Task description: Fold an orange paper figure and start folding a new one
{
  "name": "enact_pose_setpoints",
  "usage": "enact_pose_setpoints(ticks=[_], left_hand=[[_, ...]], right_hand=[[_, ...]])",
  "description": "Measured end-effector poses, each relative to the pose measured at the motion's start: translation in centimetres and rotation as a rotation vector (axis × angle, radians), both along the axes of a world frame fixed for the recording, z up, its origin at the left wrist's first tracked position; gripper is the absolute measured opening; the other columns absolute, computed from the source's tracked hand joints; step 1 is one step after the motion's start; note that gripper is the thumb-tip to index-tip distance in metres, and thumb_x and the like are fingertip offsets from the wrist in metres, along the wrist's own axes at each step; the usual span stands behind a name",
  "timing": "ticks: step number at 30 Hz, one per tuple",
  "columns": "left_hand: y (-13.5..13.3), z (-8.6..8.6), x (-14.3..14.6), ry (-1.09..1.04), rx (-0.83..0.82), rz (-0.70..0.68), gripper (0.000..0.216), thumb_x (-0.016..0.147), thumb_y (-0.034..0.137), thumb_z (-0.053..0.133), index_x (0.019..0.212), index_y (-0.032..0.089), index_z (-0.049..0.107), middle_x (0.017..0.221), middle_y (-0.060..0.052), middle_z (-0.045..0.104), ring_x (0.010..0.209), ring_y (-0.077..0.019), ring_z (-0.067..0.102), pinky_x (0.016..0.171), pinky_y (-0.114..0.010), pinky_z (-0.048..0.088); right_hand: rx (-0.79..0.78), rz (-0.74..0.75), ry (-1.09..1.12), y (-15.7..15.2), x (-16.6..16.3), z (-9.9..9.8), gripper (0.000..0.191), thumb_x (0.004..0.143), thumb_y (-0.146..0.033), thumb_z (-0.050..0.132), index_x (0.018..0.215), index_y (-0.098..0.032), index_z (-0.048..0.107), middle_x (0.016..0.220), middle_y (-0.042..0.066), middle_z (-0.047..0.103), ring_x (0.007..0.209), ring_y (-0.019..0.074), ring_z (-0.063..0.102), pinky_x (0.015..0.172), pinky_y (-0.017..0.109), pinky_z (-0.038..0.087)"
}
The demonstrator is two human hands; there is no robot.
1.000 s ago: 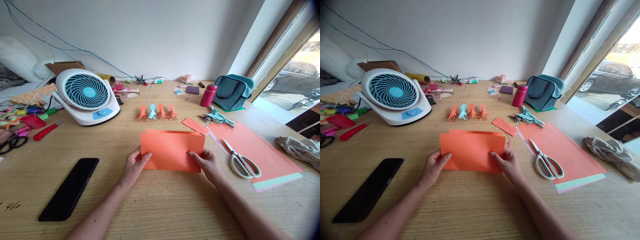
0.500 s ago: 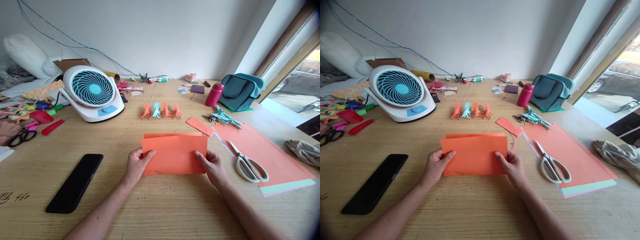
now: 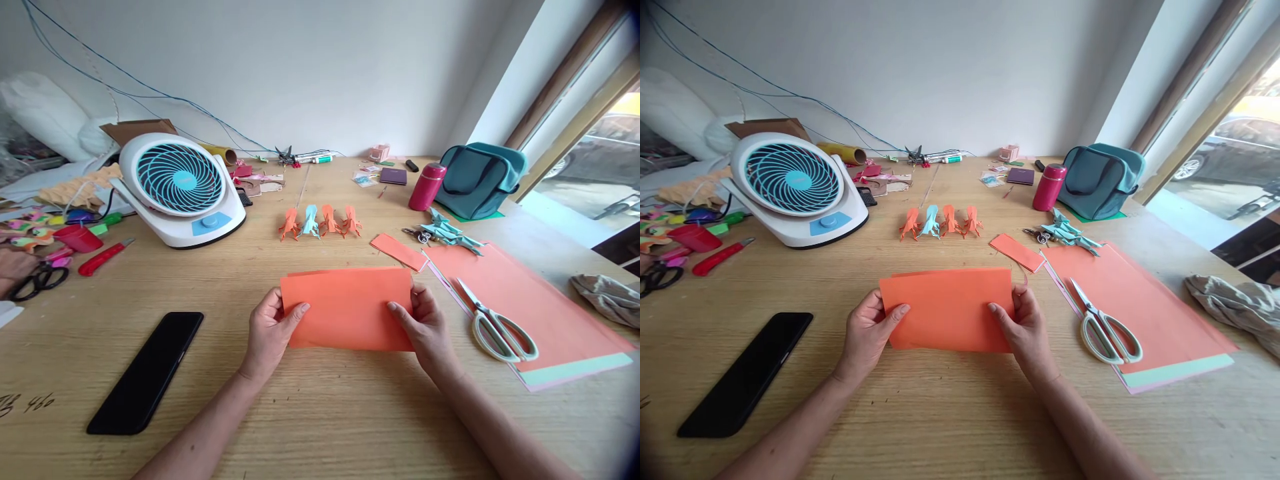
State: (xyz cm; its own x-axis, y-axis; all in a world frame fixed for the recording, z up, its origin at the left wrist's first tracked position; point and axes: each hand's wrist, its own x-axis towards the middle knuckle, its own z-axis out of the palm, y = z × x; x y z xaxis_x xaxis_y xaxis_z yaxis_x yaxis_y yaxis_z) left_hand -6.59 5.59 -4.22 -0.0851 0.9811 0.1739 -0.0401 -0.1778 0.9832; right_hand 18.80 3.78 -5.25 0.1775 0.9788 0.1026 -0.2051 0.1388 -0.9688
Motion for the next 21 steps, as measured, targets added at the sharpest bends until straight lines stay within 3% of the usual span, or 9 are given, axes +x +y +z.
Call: enact_pose_setpoints(ticks=[3,5,8,11,17,21], left_hand=[[0.0,0.2,0.0,-0.051,-0.032,0.005,0.07,0.075,0.035,0.08,0.135,0.019,0.047,0.101,-0.008,0.075,0.095,-0.0224,0.072,0.083,-0.031,0.057],[0.0,0.3,0.0,-0.075,-0.065,-0.005,0.086,0.074,0.036,0.081,0.146,0.021,0.036,0.101,-0.008,0.075,0.095,-0.023,0.072,0.083,-0.032,0.057],[0.1,0.2,-0.3,-0.105,-0.109,-0.072,0.064,0.073,0.038,0.081,0.129,0.017,0.057,0.105,-0.01,0.075,0.096,-0.0236,0.071,0.083,-0.032,0.057],[0.3,-0.2,-0.5,-0.109,-0.143,-0.115,0.038,0.074,0.04,0.081,0.1,0.015,0.072,0.1,-0.009,0.076,0.091,-0.0223,0.071,0.079,-0.03,0.057],[0.5,-0.8,-0.5,-0.099,-0.145,-0.09,0.033,0.073,0.042,0.081,0.095,0.018,0.075,0.096,-0.007,0.077,0.092,-0.0231,0.071,0.081,-0.033,0.057],[0.5,-0.9,-0.4,-0.091,-0.141,-0.061,0.036,0.07,0.044,0.082,0.094,0.017,0.076,0.094,-0.008,0.077,0.091,-0.0237,0.071,0.082,-0.035,0.058]], right_hand=[[-0.043,-0.017,-0.022,-0.1,-0.1,0.6,0.068,0.077,-0.045,0.08,0.135,-0.034,0.047,0.107,0.003,0.074,0.089,0.0235,0.069,0.076,0.035,0.057],[-0.061,-0.009,-0.029,-0.1,-0.1,0.7,0.071,0.076,-0.047,0.08,0.138,-0.033,0.048,0.109,0.004,0.074,0.092,0.0246,0.069,0.077,0.036,0.058],[-0.062,0.014,0.004,0.0,0.0,0.5,0.048,0.074,-0.046,0.082,0.114,-0.027,0.064,0.113,0.006,0.073,0.097,0.0258,0.068,0.08,0.036,0.058],[-0.069,0.006,0.04,0.1,0.1,0.1,0.032,0.073,-0.044,0.083,0.092,-0.025,0.067,0.104,0.005,0.075,0.09,0.0233,0.067,0.079,0.035,0.058],[-0.09,0.025,0.032,-0.1,0.1,0.0,0.033,0.074,-0.049,0.082,0.096,-0.026,0.072,0.104,0.005,0.075,0.091,0.0249,0.069,0.08,0.037,0.058],[-0.105,0.025,-0.013,-0.2,0.4,-0.1,0.032,0.076,-0.051,0.079,0.094,-0.025,0.076,0.1,0.006,0.077,0.084,0.0249,0.07,0.073,0.035,0.058]])
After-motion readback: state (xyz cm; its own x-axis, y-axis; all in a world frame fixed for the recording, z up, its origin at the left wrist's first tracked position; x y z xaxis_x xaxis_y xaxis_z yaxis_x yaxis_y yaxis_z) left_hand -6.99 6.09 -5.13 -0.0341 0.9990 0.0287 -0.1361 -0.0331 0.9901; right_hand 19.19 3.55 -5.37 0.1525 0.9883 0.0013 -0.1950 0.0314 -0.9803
